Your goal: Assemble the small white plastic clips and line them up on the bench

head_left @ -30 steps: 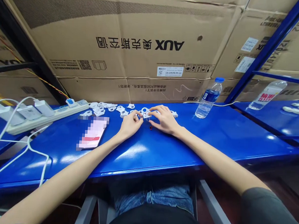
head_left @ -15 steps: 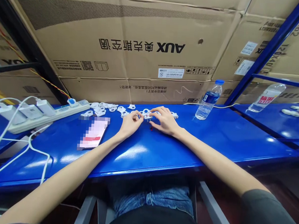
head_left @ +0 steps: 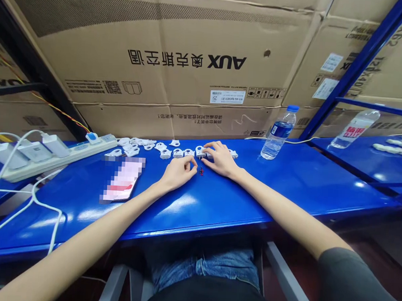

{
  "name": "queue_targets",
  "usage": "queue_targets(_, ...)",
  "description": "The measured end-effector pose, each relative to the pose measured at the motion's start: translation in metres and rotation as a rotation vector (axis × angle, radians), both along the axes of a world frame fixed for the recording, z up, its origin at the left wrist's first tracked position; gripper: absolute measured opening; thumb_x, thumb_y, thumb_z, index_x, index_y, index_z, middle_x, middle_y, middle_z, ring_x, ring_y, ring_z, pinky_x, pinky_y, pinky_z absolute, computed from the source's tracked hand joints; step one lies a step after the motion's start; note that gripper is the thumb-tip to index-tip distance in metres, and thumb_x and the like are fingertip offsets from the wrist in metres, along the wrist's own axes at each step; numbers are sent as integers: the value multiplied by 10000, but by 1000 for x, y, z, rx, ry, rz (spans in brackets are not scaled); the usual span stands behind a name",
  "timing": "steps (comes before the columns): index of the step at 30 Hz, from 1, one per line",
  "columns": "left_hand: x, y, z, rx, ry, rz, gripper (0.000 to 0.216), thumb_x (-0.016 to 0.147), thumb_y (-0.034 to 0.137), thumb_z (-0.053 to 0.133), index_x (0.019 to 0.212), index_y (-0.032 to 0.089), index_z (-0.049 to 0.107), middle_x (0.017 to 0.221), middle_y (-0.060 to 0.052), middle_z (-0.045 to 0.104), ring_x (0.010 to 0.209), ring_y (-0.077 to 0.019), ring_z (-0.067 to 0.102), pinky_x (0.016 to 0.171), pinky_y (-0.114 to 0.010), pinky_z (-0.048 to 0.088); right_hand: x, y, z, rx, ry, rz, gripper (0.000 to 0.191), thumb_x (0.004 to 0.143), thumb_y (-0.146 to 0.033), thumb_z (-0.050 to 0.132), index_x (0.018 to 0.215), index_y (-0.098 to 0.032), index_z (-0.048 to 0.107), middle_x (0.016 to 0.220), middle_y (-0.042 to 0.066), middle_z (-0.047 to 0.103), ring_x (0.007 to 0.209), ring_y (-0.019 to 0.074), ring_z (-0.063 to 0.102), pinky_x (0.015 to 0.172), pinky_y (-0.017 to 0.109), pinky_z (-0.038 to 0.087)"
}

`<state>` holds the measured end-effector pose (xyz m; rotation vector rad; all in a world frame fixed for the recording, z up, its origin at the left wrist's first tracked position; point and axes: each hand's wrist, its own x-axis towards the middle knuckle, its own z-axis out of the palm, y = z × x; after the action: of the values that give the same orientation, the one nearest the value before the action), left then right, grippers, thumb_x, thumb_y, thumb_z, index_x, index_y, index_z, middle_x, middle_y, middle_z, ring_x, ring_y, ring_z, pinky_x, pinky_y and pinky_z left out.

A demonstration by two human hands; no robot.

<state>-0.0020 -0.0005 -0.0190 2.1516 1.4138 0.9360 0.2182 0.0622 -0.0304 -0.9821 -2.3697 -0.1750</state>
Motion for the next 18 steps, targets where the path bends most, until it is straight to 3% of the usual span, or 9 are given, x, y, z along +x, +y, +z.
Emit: queue_targets(18,-3,-4,6,5,150,-54,136,806,258,614,845,231,741,574,48,584,561,-145,519,627,-293,369,0,2,-3,-59,-19,-30,307,1020,-394,621,1225,-188,719,1402,148,640,1272,344,541,1006,520,484)
